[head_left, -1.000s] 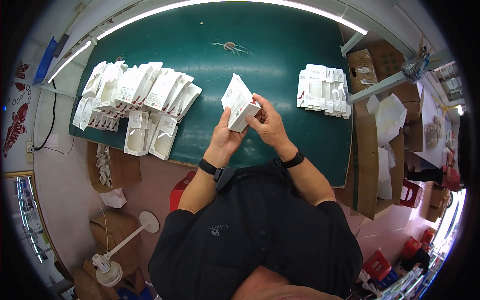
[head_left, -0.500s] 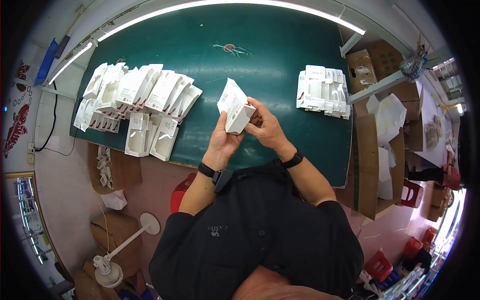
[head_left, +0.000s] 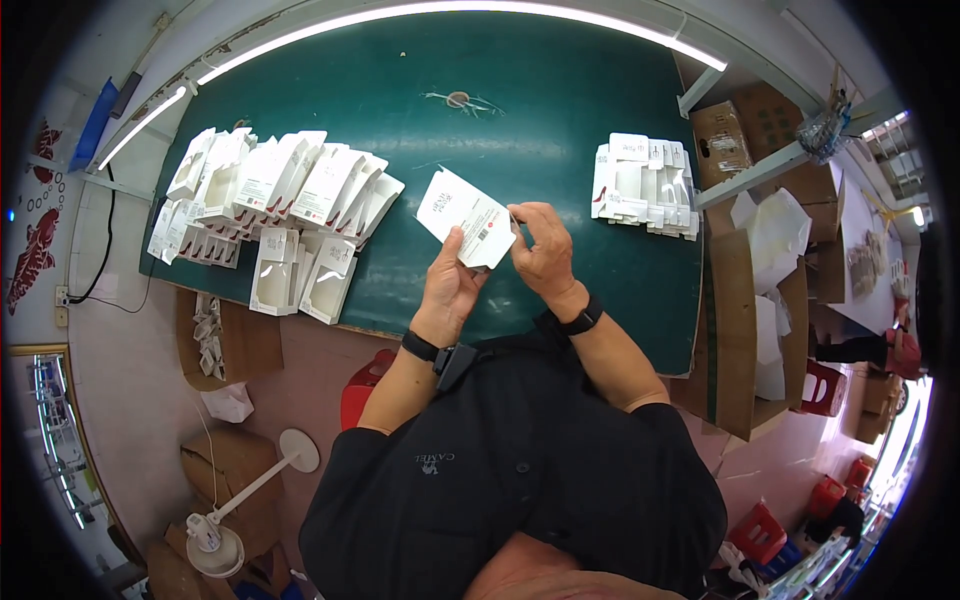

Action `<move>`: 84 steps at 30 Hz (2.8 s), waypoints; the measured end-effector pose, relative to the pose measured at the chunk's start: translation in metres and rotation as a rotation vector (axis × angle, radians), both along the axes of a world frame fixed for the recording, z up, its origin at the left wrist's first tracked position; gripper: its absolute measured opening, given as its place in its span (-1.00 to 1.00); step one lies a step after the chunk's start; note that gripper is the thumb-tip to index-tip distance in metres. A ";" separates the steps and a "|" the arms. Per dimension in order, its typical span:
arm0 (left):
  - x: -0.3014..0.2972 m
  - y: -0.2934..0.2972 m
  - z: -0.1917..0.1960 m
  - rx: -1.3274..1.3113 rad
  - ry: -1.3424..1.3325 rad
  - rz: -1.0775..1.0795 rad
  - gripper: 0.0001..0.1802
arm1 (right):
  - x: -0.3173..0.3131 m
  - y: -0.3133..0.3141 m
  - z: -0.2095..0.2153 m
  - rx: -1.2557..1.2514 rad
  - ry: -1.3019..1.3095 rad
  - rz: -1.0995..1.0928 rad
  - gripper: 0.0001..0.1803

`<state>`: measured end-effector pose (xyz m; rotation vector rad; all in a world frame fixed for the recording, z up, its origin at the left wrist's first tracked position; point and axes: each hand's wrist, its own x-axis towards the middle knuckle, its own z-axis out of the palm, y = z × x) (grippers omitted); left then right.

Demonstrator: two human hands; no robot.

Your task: The person picks up white boxes one at a time from a stack, folds the flaps by hand, and places them into a separate pile.

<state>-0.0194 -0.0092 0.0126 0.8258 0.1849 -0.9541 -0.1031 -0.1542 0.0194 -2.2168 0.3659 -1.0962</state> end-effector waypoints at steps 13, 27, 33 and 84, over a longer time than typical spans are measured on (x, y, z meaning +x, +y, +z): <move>0.003 -0.007 -0.004 -0.089 0.036 0.031 -0.46 | 0.012 0.009 -0.009 1.234 -0.030 0.314 -0.56; 0.012 -0.012 -0.017 -0.234 -0.063 0.073 -0.38 | 0.003 0.024 -0.018 1.028 0.210 0.421 -0.33; 0.009 -0.010 -0.011 -0.229 -0.063 0.063 -0.37 | 0.000 0.027 0.000 0.693 0.288 0.204 -0.47; -0.006 -0.009 0.007 0.089 -0.333 -0.046 -0.47 | -0.018 0.014 -0.006 0.114 0.127 0.183 -0.63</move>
